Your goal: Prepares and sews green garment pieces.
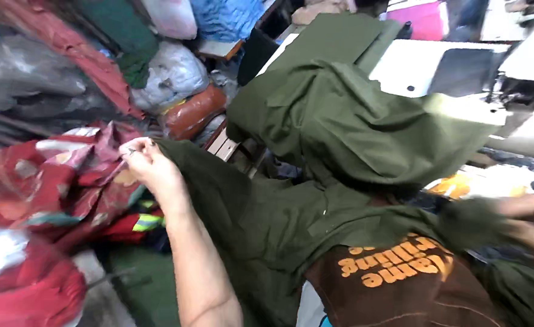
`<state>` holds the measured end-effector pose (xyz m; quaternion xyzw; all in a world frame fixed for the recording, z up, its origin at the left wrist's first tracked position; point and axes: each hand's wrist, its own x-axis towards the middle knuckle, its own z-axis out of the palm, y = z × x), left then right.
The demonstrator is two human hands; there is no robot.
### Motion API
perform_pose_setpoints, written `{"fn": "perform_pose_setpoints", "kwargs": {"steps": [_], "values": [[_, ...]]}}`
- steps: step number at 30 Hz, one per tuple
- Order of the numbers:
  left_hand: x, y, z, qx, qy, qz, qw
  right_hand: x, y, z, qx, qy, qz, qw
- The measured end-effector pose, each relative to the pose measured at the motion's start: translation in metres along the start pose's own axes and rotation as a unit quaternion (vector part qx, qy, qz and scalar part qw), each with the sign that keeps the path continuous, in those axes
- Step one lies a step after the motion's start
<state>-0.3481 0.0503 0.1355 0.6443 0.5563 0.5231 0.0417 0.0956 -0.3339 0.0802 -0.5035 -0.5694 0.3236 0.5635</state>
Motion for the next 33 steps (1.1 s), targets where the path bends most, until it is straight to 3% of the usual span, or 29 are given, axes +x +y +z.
{"fn": "perform_pose_setpoints", "kwargs": {"steps": [2, 4, 6, 8, 10, 11, 13, 16, 19, 23, 26, 28, 30, 33], "values": [[-0.009, 0.043, 0.010, -0.077, -0.037, 0.126, 0.988, 0.035, -0.002, 0.044, -0.045, -0.117, -0.051, 0.991], [-0.021, 0.086, 0.024, -0.163, -0.085, 0.228, 0.956, 0.054, -0.011, 0.072, -0.050, -0.260, -0.127, 0.956], [-0.048, 0.126, 0.035, -0.221, -0.164, 0.320, 0.907, 0.063, -0.024, 0.082, -0.071, -0.312, -0.177, 0.931], [-0.087, 0.166, 0.045, -0.282, -0.261, 0.386, 0.838, 0.064, -0.032, 0.072, -0.054, -0.207, -0.159, 0.964], [-0.129, 0.196, 0.057, -0.324, -0.354, 0.433, 0.763, 0.065, -0.030, 0.053, 0.056, -0.028, -0.066, 0.996], [-0.149, 0.207, 0.065, -0.340, -0.376, 0.448, 0.736, 0.066, -0.025, 0.045, 0.105, 0.036, -0.023, 0.994], [-0.186, 0.224, 0.082, -0.362, -0.378, 0.478, 0.705, 0.062, -0.010, 0.038, 0.120, 0.059, 0.049, 0.990], [-0.226, 0.240, 0.099, -0.394, -0.346, 0.499, 0.690, 0.046, 0.005, 0.050, 0.152, -0.014, 0.200, 0.968], [-0.249, 0.242, 0.107, -0.421, -0.334, 0.493, 0.685, 0.030, 0.012, 0.055, 0.196, -0.054, 0.280, 0.938], [-0.263, 0.218, 0.113, -0.465, -0.423, 0.369, 0.684, 0.013, 0.031, 0.034, 0.152, -0.102, 0.178, 0.967], [-0.252, 0.186, 0.122, -0.420, -0.576, 0.252, 0.654, 0.003, 0.026, 0.019, 0.107, -0.032, 0.138, 0.984], [-0.242, 0.171, 0.125, -0.373, -0.638, 0.217, 0.637, -0.001, 0.024, 0.008, 0.111, 0.031, 0.127, 0.985], [-0.235, 0.161, 0.131, -0.356, -0.657, 0.224, 0.626, -0.005, 0.024, -0.001, 0.121, 0.077, 0.123, 0.982], [-0.234, 0.161, 0.144, -0.444, -0.654, 0.170, 0.589, -0.008, 0.025, -0.004, 0.115, 0.088, 0.118, 0.982]]}}
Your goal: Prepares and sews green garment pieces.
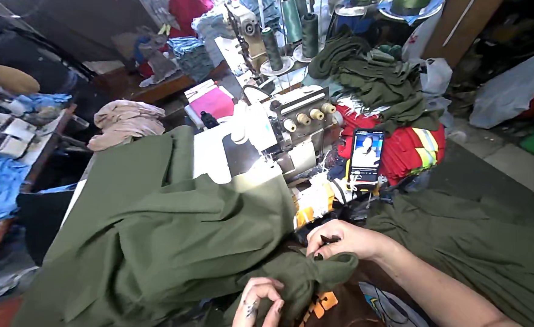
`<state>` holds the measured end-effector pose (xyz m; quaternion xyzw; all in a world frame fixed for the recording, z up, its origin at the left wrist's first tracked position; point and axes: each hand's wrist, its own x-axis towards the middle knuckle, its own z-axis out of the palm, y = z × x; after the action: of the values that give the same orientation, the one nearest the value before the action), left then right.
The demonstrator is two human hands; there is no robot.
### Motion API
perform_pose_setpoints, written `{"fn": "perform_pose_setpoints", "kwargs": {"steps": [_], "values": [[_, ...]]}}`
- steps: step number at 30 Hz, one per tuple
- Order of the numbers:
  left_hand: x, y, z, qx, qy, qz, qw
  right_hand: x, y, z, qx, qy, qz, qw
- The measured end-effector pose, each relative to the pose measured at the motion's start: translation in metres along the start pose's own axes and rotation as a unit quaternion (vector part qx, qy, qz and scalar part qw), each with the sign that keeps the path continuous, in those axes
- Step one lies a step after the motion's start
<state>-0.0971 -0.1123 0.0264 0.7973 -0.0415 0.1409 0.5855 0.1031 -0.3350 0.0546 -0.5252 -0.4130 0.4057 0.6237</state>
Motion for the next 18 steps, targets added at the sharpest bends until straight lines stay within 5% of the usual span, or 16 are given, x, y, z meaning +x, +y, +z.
{"fn": "perform_pose_setpoints", "kwargs": {"steps": [8, 14, 18], "values": [[0.030, 0.017, 0.017, 0.036, -0.088, -0.003, 0.995, 0.005, 0.009, 0.005, -0.036, -0.068, -0.099, 0.992], [0.019, 0.008, 0.005, 0.028, -0.040, 0.014, 0.999, -0.003, 0.007, -0.005, 0.013, -0.057, -0.068, 0.996], [0.015, 0.021, 0.000, -0.001, -0.043, 0.010, 0.999, 0.001, 0.010, -0.010, -0.098, -0.076, -0.033, 0.992]]}}
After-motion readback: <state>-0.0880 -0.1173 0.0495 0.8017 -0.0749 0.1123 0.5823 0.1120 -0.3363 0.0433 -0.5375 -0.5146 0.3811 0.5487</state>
